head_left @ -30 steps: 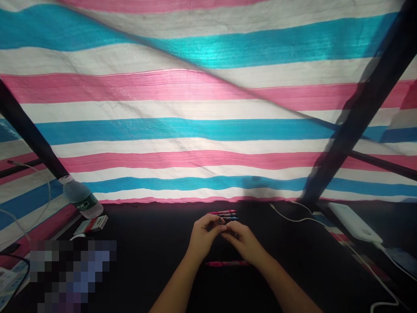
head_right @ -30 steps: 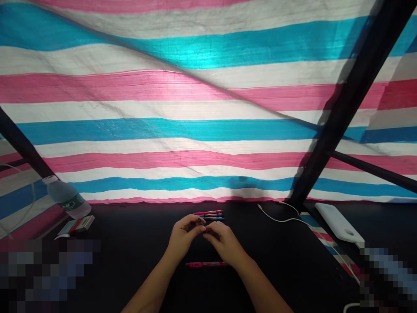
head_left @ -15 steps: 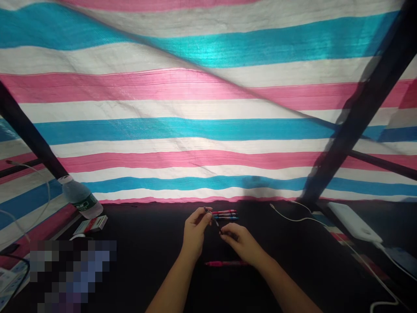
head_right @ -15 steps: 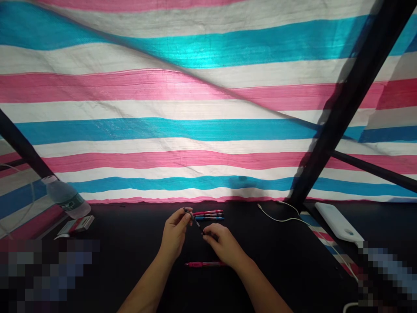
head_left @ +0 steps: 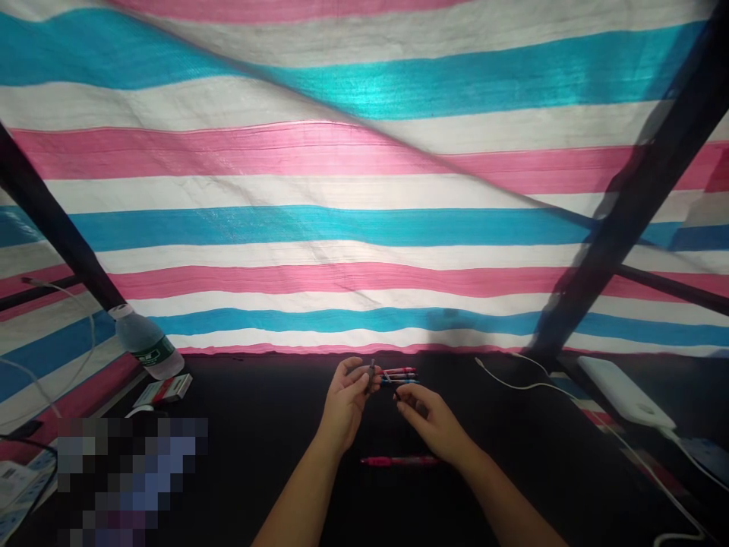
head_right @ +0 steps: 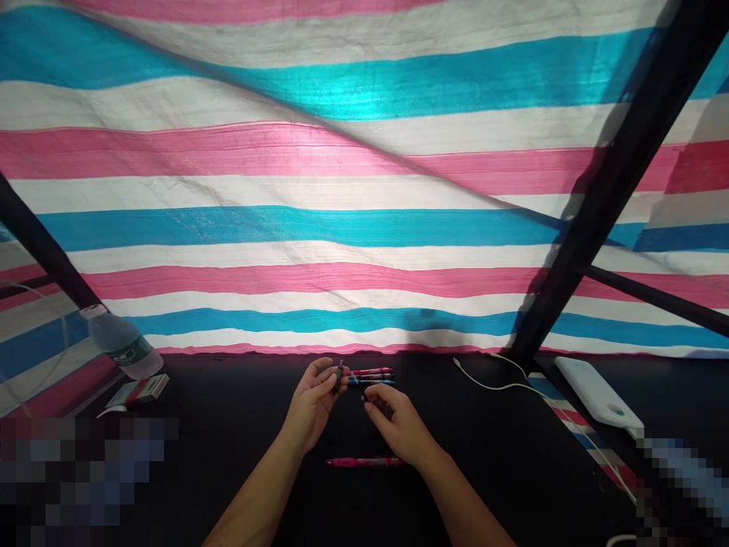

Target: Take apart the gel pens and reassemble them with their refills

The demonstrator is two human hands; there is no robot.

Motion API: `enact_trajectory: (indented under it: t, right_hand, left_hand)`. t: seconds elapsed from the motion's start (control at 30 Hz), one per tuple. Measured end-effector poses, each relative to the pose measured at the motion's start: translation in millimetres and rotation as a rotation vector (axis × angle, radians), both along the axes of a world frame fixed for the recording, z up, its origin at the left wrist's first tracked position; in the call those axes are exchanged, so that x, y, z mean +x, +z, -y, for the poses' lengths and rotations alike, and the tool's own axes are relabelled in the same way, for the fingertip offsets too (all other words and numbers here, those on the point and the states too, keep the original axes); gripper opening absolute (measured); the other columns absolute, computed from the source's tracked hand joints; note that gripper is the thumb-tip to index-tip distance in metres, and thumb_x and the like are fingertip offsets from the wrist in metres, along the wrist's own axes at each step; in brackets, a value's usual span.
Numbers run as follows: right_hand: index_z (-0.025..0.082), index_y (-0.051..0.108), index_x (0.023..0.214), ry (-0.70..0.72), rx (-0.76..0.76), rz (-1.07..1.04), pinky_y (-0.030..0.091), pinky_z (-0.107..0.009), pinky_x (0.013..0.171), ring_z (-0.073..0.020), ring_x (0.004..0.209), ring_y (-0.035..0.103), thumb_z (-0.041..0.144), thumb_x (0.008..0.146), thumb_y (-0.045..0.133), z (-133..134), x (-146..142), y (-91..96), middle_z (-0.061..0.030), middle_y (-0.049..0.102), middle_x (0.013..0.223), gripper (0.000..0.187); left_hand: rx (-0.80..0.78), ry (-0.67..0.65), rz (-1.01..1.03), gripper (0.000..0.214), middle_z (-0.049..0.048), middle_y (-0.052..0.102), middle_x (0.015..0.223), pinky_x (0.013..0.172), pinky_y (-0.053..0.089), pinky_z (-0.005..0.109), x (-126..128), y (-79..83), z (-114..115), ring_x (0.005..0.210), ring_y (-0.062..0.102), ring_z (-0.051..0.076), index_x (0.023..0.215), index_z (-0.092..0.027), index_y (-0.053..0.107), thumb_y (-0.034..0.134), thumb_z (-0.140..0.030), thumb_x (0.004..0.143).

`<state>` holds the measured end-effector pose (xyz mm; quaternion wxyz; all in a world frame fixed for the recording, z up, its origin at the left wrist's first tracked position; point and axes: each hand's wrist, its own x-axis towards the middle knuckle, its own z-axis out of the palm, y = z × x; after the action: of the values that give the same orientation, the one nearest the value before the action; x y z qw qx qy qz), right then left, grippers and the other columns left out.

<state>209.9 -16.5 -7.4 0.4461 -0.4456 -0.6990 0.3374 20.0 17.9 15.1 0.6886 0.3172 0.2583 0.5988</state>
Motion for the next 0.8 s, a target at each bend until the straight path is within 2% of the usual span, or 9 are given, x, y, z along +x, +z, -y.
enact_trajectory:
  t: [0.1,0.17,0.23,0.3,0.43,0.57,0.67,0.8]
  right_hand:
    - [0.021,0.067,0.093,-0.01,0.012,0.031,0.044,-0.029,0.069,-0.0187,0.076,0.058,0.034,0.098,0.058,1.6,0.3,3.9,-0.0012,0.064,0.083,0.017]
    - [0.021,0.067,0.09,-0.009,0.018,0.046,0.042,-0.028,0.067,-0.0179,0.073,0.056,0.034,0.098,0.058,2.5,1.1,6.5,-0.0005,0.062,0.08,0.017]
    - [0.02,0.066,0.089,0.013,0.021,0.063,0.042,-0.028,0.066,-0.0174,0.072,0.055,0.033,0.098,0.058,3.4,2.5,8.7,-0.0003,0.061,0.08,0.017]
    - [0.02,0.066,0.089,0.044,0.021,0.076,0.041,-0.028,0.066,-0.0172,0.072,0.055,0.034,0.098,0.058,4.1,4.1,10.0,-0.0005,0.061,0.079,0.018]
    - [0.02,0.069,0.09,0.048,0.024,0.085,0.041,-0.028,0.065,-0.0176,0.072,0.055,0.036,0.097,0.059,4.2,5.4,9.3,-0.001,0.062,0.079,0.02]
    - [0.02,0.072,0.099,0.023,-0.015,0.066,0.041,-0.028,0.063,-0.0172,0.069,0.056,0.039,0.097,0.06,2.0,4.4,6.8,-0.0005,0.064,0.077,0.022]
    - [0.02,0.071,0.098,0.033,-0.048,0.039,0.041,-0.028,0.061,-0.0164,0.065,0.056,0.041,0.1,0.056,0.4,4.6,7.5,0.0009,0.062,0.072,0.026]
    - [0.021,0.065,0.094,0.034,-0.059,-0.013,0.043,-0.029,0.066,-0.0173,0.067,0.059,0.045,0.103,0.05,0.8,4.9,11.5,0.0011,0.065,0.07,0.029]
  left_hand:
    - [0.024,-0.035,-0.049,0.027,0.0006,0.062,0.079,0.06,0.04,0.024,3.4,-5.4,-0.7,0.063,0.054,0.01,0.1,-0.016,0.064,0.072,-0.022,0.074]
    - [0.077,-0.023,-0.184,0.022,-0.0036,0.051,0.071,0.055,0.034,0.024,3.4,-7.4,-0.4,0.056,0.043,0.009,0.098,-0.016,0.066,0.068,-0.028,0.08]
    - [0.173,0.014,-0.393,0.024,-0.0046,0.048,0.069,0.057,0.032,0.024,1.7,-7.5,0.7,0.059,0.042,0.01,0.102,-0.018,0.069,0.071,-0.032,0.083]
    - [0.261,0.043,-0.574,0.026,-0.0034,0.051,0.072,0.061,0.034,0.024,-0.3,-6.2,2.4,0.064,0.046,0.011,0.103,-0.019,0.072,0.075,-0.036,0.083]
    - [0.294,0.016,-0.723,0.024,-0.003,0.053,0.063,0.058,0.033,0.025,-1.1,-3.4,5.3,0.059,0.045,0.012,0.087,-0.017,0.074,0.073,-0.041,0.086]
    - [0.318,-0.028,-0.752,0.023,-0.0013,0.059,0.062,0.058,0.037,0.025,0.6,-4.4,5.2,0.058,0.052,0.013,0.086,-0.016,0.076,0.075,-0.039,0.084]
    - [0.266,0.016,-0.716,0.024,-0.0013,0.06,0.059,0.058,0.037,0.025,0.0,-7.3,2.3,0.057,0.052,0.013,0.091,-0.016,0.078,0.077,-0.039,0.083]
    - [0.086,0.106,-0.459,0.031,0.0007,0.066,0.065,0.053,0.034,0.021,-2.4,-8.8,-2.0,0.055,0.05,0.01,0.094,-0.015,0.077,0.085,-0.039,0.075]
